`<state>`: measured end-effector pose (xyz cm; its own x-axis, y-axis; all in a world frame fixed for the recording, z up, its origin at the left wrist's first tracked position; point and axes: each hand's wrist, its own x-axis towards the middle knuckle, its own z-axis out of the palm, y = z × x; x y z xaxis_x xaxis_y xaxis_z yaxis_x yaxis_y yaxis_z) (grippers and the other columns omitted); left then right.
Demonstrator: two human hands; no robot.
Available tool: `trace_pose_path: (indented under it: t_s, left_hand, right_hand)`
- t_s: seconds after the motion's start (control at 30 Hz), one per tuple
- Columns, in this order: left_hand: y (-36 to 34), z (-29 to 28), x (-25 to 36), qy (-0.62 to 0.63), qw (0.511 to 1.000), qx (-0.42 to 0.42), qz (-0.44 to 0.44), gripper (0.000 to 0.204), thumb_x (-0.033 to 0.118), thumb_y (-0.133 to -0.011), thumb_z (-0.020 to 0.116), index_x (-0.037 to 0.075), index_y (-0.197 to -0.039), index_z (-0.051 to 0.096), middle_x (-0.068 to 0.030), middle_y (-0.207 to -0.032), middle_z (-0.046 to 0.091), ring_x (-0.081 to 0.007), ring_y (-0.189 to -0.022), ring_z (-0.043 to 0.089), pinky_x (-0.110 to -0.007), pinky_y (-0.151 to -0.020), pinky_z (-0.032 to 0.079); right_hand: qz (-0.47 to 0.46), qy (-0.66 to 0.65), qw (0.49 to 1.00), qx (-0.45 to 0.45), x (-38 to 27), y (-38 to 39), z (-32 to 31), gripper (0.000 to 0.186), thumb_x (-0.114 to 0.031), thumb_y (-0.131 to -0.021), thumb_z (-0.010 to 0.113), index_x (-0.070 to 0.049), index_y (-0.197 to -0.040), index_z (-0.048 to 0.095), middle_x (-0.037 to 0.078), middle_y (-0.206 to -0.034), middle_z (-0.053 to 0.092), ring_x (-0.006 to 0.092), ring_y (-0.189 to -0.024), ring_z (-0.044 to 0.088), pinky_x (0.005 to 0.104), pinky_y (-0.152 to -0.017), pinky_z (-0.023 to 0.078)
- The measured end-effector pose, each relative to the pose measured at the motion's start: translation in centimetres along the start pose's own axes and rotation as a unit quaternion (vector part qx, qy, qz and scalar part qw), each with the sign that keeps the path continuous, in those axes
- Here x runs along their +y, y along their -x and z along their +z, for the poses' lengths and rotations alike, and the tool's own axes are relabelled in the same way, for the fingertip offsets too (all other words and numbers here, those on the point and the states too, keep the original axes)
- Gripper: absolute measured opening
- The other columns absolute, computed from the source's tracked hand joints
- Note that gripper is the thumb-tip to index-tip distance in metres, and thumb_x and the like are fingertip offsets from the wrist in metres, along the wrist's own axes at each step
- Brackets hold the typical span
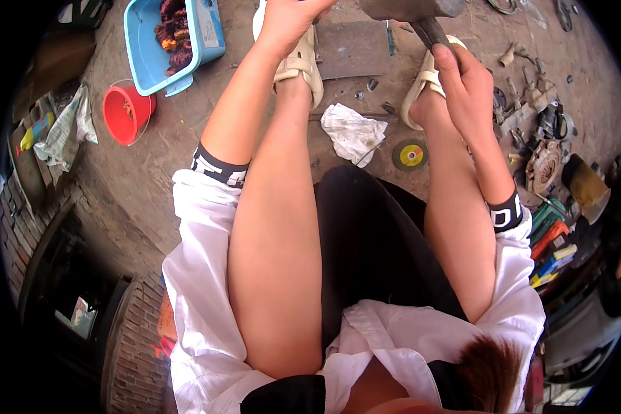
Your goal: The person sits on the ground and uses a hammer and a small metal rod to repeatedly strike a small cylindrical metal part. They periodically inspect the part and adjust its position on a metal plate.
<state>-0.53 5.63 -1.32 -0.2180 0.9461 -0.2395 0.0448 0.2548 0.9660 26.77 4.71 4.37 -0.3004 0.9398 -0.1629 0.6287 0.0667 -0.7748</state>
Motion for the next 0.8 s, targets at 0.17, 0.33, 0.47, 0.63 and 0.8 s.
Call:
trace_pose_path:
  t_s: [0.17,0.33,0.47,0.63,0.8]
  left_hand:
    - [0.5,-0.6,0.0,0.104,0.994,0.041,0.000,0.015,0.015,-0.087,0.075,0.005,-0.094,0.066,0.0007,-0.070,0.058,-0.0078,-0.057,0.052,-0.024,-0.052,0.040]
    - [1.4,-0.9,0.3,0.124,0.992,0.027,0.013,0.014,0.011,-0.087,0.075,0.006,-0.094,0.063,0.0009,-0.069,0.056,-0.0087,-0.058,0.052,-0.024,-0.055,0.040]
    - [1.6,-1.2,0.0,0.146,0.988,0.039,0.015,0.013,0.009,-0.088,0.074,0.006,-0.092,0.062,0.0004,-0.068,0.055,-0.0091,-0.057,0.051,-0.024,-0.055,0.040]
    - [2.0,-1.3,0.0,0.188,0.981,0.045,0.025,0.010,0.007,-0.089,0.071,0.005,-0.092,0.061,0.0000,-0.067,0.054,-0.0096,-0.056,0.050,-0.024,-0.054,0.039]
    - [2.4,-1.7,0.1,0.236,0.967,0.089,0.030,0.018,0.001,-0.088,0.072,0.005,-0.101,0.060,-0.0008,-0.074,0.056,-0.0097,-0.058,0.050,-0.024,-0.055,0.040]
  right_hand:
    - [-0.096,0.260,0.958,0.077,5.8,-2.6,3.3,0.054,-0.059,-0.087,0.069,-0.005,-0.083,0.066,0.013,-0.062,0.065,0.0328,-0.062,0.067,0.0379,-0.057,0.052]
    - [-0.187,0.362,0.912,0.038,10.7,-2.9,3.9,0.048,-0.056,-0.080,0.075,-0.010,-0.078,0.063,0.007,-0.065,0.062,0.0258,-0.062,0.066,0.0363,-0.056,0.052]
    - [-0.316,0.334,0.887,0.040,10.5,-3.8,3.9,0.038,-0.046,-0.075,0.081,-0.011,-0.086,0.068,0.007,-0.074,0.063,0.0288,-0.070,0.064,0.0417,-0.065,0.054]
    - [-0.296,0.260,0.919,0.030,3.9,-3.9,6.1,0.039,-0.032,-0.077,0.080,-0.012,-0.109,0.070,0.004,-0.111,0.062,0.0264,-0.106,0.055,0.0412,-0.093,0.044]
    - [-0.306,0.239,0.911,-0.140,3.7,-5.3,13.4,0.037,-0.025,-0.077,0.080,-0.012,-0.111,0.070,0.004,-0.102,0.062,0.0251,-0.108,0.054,0.0396,-0.094,0.042]
